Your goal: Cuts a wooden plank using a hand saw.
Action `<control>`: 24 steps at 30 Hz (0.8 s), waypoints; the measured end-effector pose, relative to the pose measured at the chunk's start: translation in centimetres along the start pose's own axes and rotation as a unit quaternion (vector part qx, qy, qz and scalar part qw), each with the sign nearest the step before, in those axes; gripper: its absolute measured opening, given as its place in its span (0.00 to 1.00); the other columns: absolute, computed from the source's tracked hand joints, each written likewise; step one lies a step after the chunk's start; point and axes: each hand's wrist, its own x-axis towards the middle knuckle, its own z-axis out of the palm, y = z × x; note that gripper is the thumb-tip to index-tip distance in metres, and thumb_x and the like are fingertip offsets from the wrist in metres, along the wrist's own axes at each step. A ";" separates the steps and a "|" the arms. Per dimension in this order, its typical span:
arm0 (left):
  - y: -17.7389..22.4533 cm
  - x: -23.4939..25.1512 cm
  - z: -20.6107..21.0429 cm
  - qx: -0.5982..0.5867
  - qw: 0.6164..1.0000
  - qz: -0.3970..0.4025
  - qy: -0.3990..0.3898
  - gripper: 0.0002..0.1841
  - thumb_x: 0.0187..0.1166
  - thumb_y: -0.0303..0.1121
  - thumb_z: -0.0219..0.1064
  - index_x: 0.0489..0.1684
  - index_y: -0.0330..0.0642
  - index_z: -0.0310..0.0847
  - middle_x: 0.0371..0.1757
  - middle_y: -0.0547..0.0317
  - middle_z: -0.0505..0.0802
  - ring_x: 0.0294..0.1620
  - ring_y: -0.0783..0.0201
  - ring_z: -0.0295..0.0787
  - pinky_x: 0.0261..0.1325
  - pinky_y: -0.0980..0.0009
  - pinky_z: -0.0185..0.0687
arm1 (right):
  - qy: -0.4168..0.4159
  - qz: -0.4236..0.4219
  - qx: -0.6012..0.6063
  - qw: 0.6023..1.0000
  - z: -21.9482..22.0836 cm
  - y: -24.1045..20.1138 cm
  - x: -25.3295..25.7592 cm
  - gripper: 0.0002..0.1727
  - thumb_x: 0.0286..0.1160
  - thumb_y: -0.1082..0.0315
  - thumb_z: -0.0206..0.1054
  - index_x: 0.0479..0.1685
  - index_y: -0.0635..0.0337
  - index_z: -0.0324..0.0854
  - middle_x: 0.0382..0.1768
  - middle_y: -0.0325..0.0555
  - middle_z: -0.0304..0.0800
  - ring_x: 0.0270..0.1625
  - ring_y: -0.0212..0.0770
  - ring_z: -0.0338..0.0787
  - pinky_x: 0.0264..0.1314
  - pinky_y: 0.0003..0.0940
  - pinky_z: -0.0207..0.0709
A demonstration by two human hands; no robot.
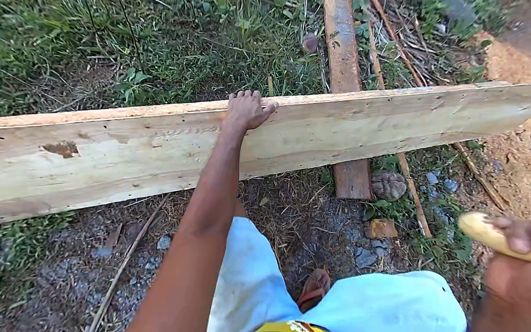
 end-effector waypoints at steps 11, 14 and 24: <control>0.6 0.3 0.4 0.018 0.999 -0.030 0.004 0.46 0.84 0.71 0.36 0.72 0.36 0.77 0.73 0.37 0.84 0.82 0.37 0.70 0.81 0.37 0.59 | -0.124 0.130 -0.063 0.982 16.8 8.9 -8.0 0.24 0.89 0.64 0.59 0.77 0.66 0.67 0.23 0.35 0.77 0.20 0.32 0.80 0.27 0.32 0.84; 0.7 0.4 0.6 0.023 0.999 -0.025 0.011 0.47 0.84 0.73 0.35 0.72 0.36 0.77 0.73 0.37 0.84 0.82 0.38 0.71 0.80 0.38 0.59 | -0.147 0.128 -0.116 0.974 19.0 11.6 -9.0 0.26 0.90 0.60 0.60 0.82 0.61 0.68 0.27 0.41 0.82 0.21 0.34 0.81 0.27 0.33 0.83; 0.7 0.3 0.8 0.028 0.999 -0.022 0.025 0.49 0.81 0.76 0.35 0.71 0.37 0.78 0.73 0.39 0.84 0.81 0.39 0.72 0.80 0.37 0.60 | -0.169 0.156 -0.159 0.960 23.5 15.6 -11.2 0.28 0.90 0.52 0.60 0.86 0.48 0.68 0.36 0.49 0.87 0.25 0.42 0.84 0.32 0.44 0.85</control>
